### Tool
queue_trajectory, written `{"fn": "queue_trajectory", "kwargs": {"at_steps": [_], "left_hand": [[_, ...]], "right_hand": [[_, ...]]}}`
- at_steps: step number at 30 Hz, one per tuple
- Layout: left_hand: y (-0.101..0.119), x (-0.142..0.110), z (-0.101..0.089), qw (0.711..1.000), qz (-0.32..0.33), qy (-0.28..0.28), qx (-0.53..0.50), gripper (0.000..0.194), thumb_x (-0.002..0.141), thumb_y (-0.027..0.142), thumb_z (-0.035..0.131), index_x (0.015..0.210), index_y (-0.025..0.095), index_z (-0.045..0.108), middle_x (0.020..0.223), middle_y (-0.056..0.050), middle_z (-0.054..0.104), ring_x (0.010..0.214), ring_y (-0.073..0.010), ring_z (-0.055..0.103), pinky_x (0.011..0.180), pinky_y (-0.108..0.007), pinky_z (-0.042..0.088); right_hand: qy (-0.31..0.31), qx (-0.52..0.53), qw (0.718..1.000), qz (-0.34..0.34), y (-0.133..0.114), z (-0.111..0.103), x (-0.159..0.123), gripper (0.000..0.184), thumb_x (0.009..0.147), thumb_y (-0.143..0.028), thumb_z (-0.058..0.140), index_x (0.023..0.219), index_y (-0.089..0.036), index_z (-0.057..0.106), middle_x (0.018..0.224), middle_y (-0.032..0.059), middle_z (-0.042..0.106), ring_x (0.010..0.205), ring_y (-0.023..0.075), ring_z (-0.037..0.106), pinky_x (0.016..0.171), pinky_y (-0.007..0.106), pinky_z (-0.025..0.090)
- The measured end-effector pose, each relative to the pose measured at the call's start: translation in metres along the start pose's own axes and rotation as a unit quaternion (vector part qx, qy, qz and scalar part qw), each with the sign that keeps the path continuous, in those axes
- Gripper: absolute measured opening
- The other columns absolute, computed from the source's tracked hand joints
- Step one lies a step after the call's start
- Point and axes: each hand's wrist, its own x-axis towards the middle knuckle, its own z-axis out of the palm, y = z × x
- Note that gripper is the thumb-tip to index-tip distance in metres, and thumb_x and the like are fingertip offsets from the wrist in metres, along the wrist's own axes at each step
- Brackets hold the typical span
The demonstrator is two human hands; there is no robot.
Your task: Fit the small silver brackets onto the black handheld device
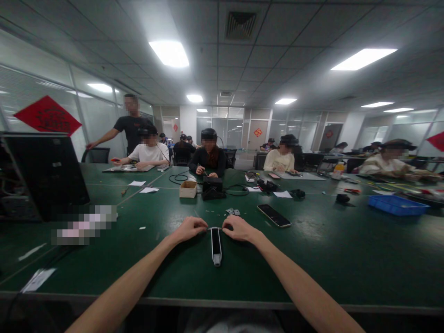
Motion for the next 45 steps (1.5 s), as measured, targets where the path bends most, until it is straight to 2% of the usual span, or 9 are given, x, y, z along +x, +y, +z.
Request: {"fn": "queue_trajectory", "kwargs": {"at_steps": [9,15,18,23,26,29,34,45], "left_hand": [[0.003,-0.001,0.001,0.998,-0.030,-0.006,-0.048,0.030,0.076,0.034,0.054,0.093,0.012,0.066,0.081,-0.005,0.068,0.056,-0.0118,0.056,0.049,-0.020,0.041],[0.007,-0.003,0.002,0.997,-0.033,-0.004,-0.070,0.031,0.073,0.032,0.056,0.094,0.011,0.064,0.078,-0.005,0.068,0.049,-0.0094,0.051,0.045,-0.020,0.040],[0.008,-0.002,0.003,0.997,-0.033,0.000,-0.068,0.030,0.074,0.031,0.056,0.095,0.011,0.063,0.079,-0.005,0.068,0.050,-0.0098,0.053,0.047,-0.020,0.041],[0.003,0.002,0.005,0.998,-0.044,0.038,-0.036,0.023,0.072,0.027,0.058,0.089,0.013,0.064,0.078,-0.004,0.069,0.064,-0.0131,0.060,0.055,-0.020,0.045],[0.002,0.003,0.006,0.998,-0.046,0.023,-0.039,0.025,0.072,0.031,0.058,0.086,0.013,0.066,0.079,-0.005,0.068,0.063,-0.0136,0.060,0.052,-0.020,0.045],[0.005,0.002,0.006,0.997,-0.043,-0.008,-0.066,0.033,0.073,0.037,0.058,0.092,0.011,0.065,0.083,-0.007,0.068,0.059,-0.0131,0.058,0.047,-0.020,0.044],[0.009,-0.001,0.002,0.995,-0.034,-0.033,-0.087,0.040,0.073,0.042,0.059,0.095,0.010,0.066,0.081,-0.007,0.068,0.051,-0.0096,0.052,0.049,-0.021,0.042],[-0.013,0.007,0.004,0.991,-0.033,-0.038,-0.125,0.037,0.072,0.042,0.061,0.091,0.011,0.064,0.079,-0.005,0.067,0.049,-0.0081,0.049,0.047,-0.020,0.038]], "right_hand": [[0.001,-0.002,1.000,-0.001,0.001,0.003,0.001,0.021,0.081,-0.032,0.054,0.085,-0.016,0.066,0.084,0.0067,0.062,0.077,0.0166,0.054,0.069,0.028,0.041],[0.004,-0.008,1.000,-0.004,0.006,0.009,0.002,0.019,0.081,-0.030,0.055,0.083,-0.015,0.067,0.081,0.0063,0.062,0.076,0.0157,0.054,0.069,0.026,0.040],[0.005,-0.011,1.000,-0.009,0.008,0.009,0.002,0.020,0.082,-0.031,0.054,0.083,-0.016,0.067,0.080,0.0058,0.063,0.075,0.0151,0.053,0.069,0.026,0.041],[0.010,0.001,1.000,-0.003,0.006,0.007,0.003,0.020,0.082,-0.031,0.055,0.082,-0.015,0.067,0.081,0.0064,0.062,0.075,0.0152,0.054,0.069,0.026,0.041],[0.004,0.006,1.000,0.003,0.004,0.006,0.002,0.020,0.082,-0.032,0.055,0.082,-0.015,0.067,0.081,0.0063,0.062,0.074,0.0154,0.053,0.067,0.026,0.041],[-0.002,0.013,1.000,0.007,0.004,0.006,0.002,0.021,0.082,-0.033,0.055,0.082,-0.016,0.066,0.081,0.0059,0.062,0.074,0.0154,0.053,0.066,0.026,0.041],[0.000,0.017,1.000,0.008,0.004,0.005,0.001,0.021,0.082,-0.033,0.055,0.081,-0.016,0.067,0.080,0.0056,0.062,0.075,0.0155,0.053,0.068,0.027,0.040],[0.000,-0.005,1.000,0.001,-0.002,0.003,0.001,0.019,0.081,-0.030,0.056,0.082,-0.016,0.067,0.080,0.0066,0.064,0.075,0.0164,0.055,0.067,0.026,0.040]]}}
